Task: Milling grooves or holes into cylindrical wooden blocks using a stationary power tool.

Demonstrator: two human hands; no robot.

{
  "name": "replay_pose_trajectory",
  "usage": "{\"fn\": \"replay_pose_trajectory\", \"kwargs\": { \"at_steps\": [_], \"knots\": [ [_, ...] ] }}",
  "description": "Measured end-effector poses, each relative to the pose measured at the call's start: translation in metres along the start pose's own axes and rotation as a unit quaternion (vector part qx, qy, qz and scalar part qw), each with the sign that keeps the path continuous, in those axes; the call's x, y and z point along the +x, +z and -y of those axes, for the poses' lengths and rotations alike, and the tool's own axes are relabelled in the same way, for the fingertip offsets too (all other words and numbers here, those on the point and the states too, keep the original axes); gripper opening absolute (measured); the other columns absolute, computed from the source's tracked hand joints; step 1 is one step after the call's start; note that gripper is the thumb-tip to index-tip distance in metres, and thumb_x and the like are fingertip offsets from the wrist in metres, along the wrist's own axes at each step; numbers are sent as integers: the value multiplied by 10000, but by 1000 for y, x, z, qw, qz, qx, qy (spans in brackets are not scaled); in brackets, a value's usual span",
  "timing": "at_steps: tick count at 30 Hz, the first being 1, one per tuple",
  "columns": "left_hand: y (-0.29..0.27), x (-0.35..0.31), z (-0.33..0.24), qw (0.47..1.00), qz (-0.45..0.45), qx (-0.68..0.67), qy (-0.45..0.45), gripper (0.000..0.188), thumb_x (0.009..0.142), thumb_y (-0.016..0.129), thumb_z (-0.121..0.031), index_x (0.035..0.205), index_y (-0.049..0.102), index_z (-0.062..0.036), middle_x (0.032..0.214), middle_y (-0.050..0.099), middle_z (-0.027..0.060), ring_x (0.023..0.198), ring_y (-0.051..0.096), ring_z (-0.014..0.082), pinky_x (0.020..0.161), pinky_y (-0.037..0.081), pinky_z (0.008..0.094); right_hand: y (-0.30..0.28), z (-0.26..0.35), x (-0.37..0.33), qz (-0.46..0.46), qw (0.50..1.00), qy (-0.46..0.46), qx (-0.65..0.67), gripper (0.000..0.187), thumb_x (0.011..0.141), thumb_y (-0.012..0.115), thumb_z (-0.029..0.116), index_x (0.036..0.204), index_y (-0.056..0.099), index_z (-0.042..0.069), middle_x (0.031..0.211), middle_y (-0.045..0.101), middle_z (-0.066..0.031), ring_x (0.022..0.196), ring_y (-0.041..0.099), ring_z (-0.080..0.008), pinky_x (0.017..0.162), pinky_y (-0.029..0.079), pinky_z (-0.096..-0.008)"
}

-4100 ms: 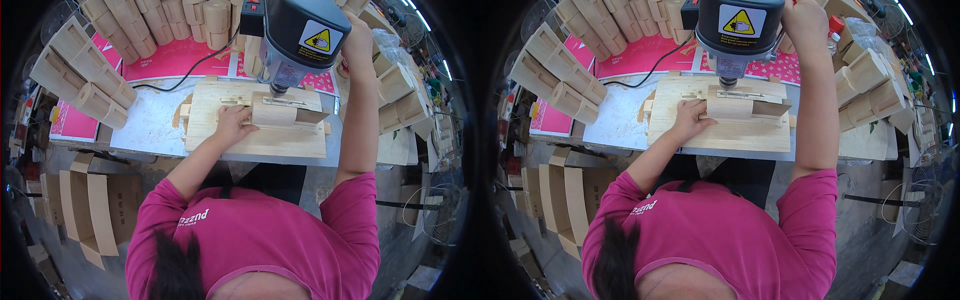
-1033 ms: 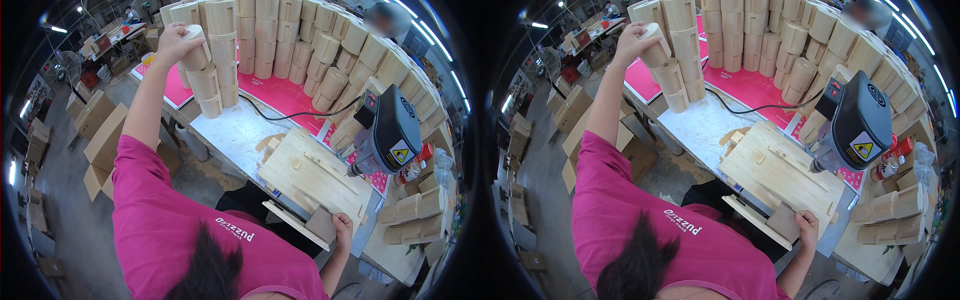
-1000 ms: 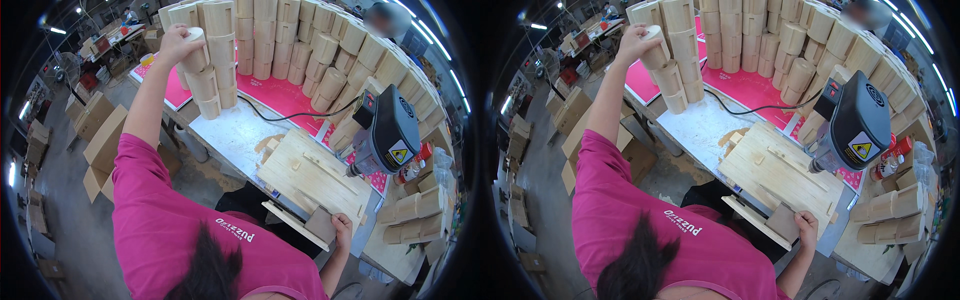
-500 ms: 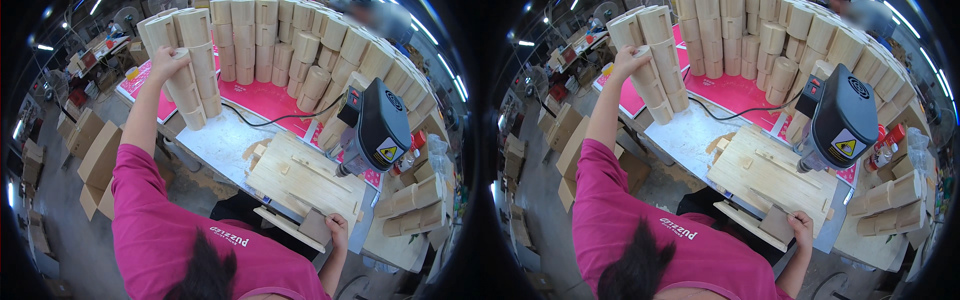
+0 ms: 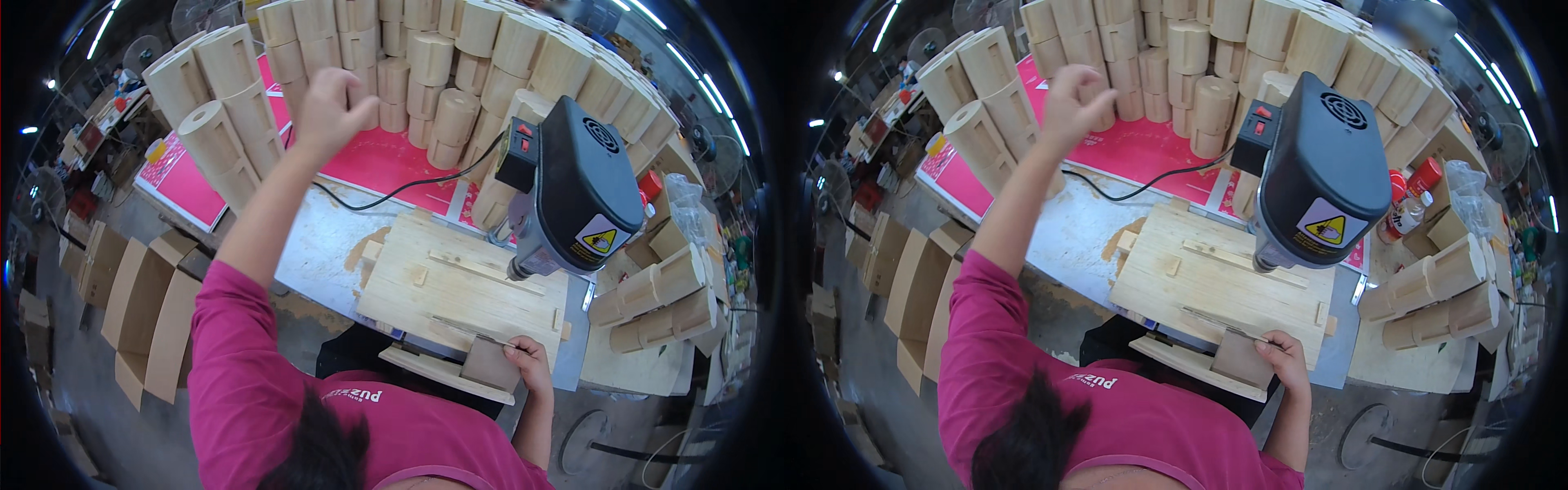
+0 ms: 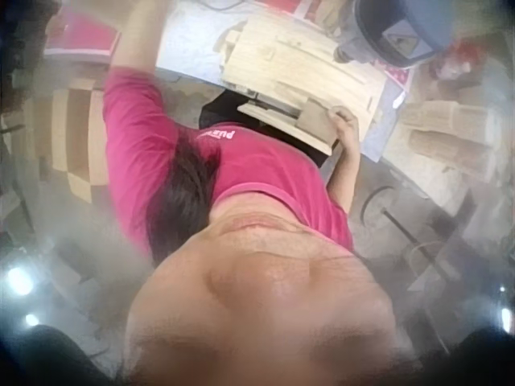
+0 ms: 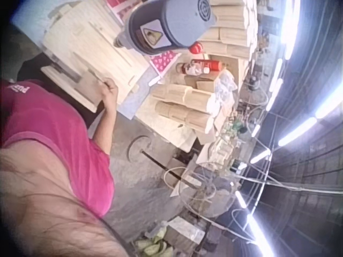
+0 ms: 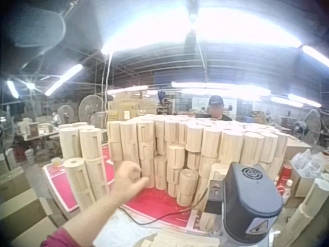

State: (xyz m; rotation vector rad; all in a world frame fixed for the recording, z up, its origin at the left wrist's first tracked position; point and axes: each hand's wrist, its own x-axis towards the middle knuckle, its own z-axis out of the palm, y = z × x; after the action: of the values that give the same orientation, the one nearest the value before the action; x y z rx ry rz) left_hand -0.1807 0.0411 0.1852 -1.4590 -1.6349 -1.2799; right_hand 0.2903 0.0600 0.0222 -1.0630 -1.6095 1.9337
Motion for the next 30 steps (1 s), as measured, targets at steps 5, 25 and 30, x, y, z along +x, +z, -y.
{"fn": "replay_pose_trajectory", "kwargs": {
  "at_steps": [5, 25, 30],
  "knots": [
    [123, -24, 5, 966, 135, -86, -205, 572, 596, 786, -266, 1038, 538, -2, 1000, 557, 146, 914, 538, 255, 819, 440, 325, 0, 2, 2, 15, 1000, -3, -4, 130, 767, 677, 95, 850, 616, 17, 756, 572, 36, 705, 484, -47, 643, 384, -189],
    [184, -47, 10, 942, 9, -153, -298, 692, 576, 768, -237, 1122, 468, 64, 954, 597, 226, 898, 591, 354, 793, 477, 365, 4, 4, -4, 16, 1000, -12, 24, 163, 780, 684, 144, 864, 616, 22, 776, 582, 29, 736, 503, -46, 670, 403, -194],
    [100, -59, 1, 877, -62, -318, -355, 566, 752, 709, -197, 1166, 475, 109, 1023, 620, 166, 902, 600, 158, 755, 480, 247, 0, -3, 0, 8, 999, -37, -4, 182, 769, 692, 164, 865, 621, 27, 784, 592, 24, 746, 512, -47, 684, 412, -193]
  ]
}}
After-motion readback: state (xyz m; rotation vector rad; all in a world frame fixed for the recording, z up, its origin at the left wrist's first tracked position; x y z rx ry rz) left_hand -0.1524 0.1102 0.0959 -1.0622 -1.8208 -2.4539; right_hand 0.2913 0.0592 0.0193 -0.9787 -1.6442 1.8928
